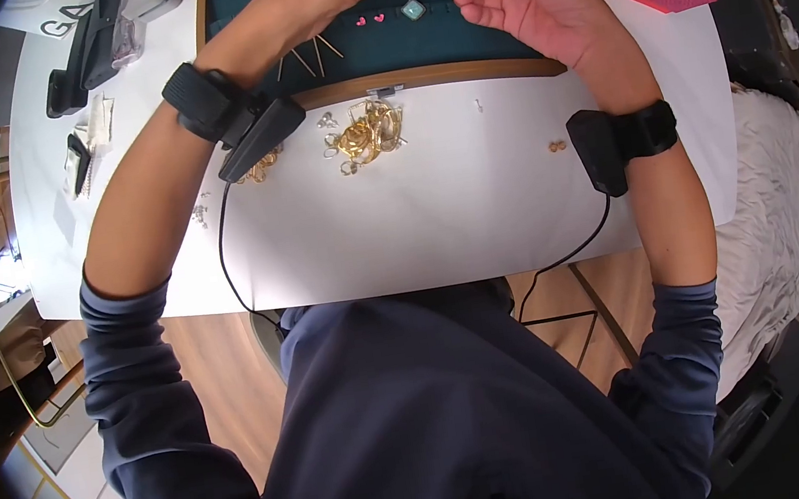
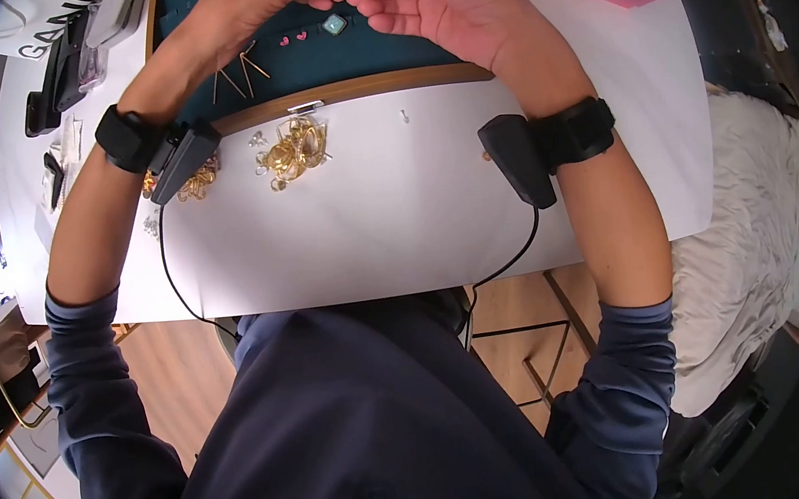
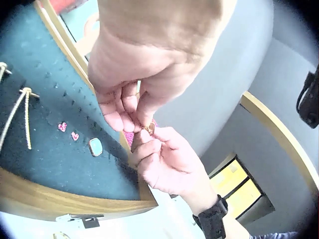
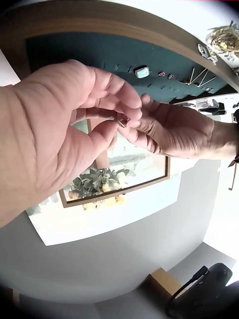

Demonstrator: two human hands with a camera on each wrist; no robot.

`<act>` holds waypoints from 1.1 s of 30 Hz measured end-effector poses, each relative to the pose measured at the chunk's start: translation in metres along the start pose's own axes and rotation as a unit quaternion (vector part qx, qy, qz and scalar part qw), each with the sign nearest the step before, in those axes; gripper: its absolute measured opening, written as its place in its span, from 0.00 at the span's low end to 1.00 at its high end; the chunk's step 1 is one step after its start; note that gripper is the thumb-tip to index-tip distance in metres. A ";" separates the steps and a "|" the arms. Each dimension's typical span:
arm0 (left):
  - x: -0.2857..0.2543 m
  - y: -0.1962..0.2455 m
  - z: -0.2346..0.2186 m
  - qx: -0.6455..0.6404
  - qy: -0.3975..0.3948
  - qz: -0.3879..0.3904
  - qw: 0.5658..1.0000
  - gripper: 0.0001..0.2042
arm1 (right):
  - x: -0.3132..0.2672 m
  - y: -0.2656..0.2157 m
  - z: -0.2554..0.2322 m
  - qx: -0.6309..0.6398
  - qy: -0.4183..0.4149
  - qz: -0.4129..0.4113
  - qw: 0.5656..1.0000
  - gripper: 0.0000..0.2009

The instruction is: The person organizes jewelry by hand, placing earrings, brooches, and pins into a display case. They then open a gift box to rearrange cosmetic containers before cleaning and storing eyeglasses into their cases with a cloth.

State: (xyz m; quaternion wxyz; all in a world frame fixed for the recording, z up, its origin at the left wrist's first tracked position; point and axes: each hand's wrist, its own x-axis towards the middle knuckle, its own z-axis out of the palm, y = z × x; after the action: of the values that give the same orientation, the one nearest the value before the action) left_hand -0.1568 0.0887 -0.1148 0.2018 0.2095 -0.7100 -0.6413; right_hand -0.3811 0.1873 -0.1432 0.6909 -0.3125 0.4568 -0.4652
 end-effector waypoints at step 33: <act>-0.010 -0.007 -0.002 0.277 -0.003 -0.034 0.960 0.04 | -0.004 -0.022 0.046 -0.570 0.024 -0.155 0.807 0.10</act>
State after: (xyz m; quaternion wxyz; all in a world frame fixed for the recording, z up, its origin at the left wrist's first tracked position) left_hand -0.1471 0.0920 -0.1221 0.1118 0.2794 -0.8531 -0.4262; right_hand -0.3474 0.1827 -0.1049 0.2960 -0.7052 0.6022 -0.2292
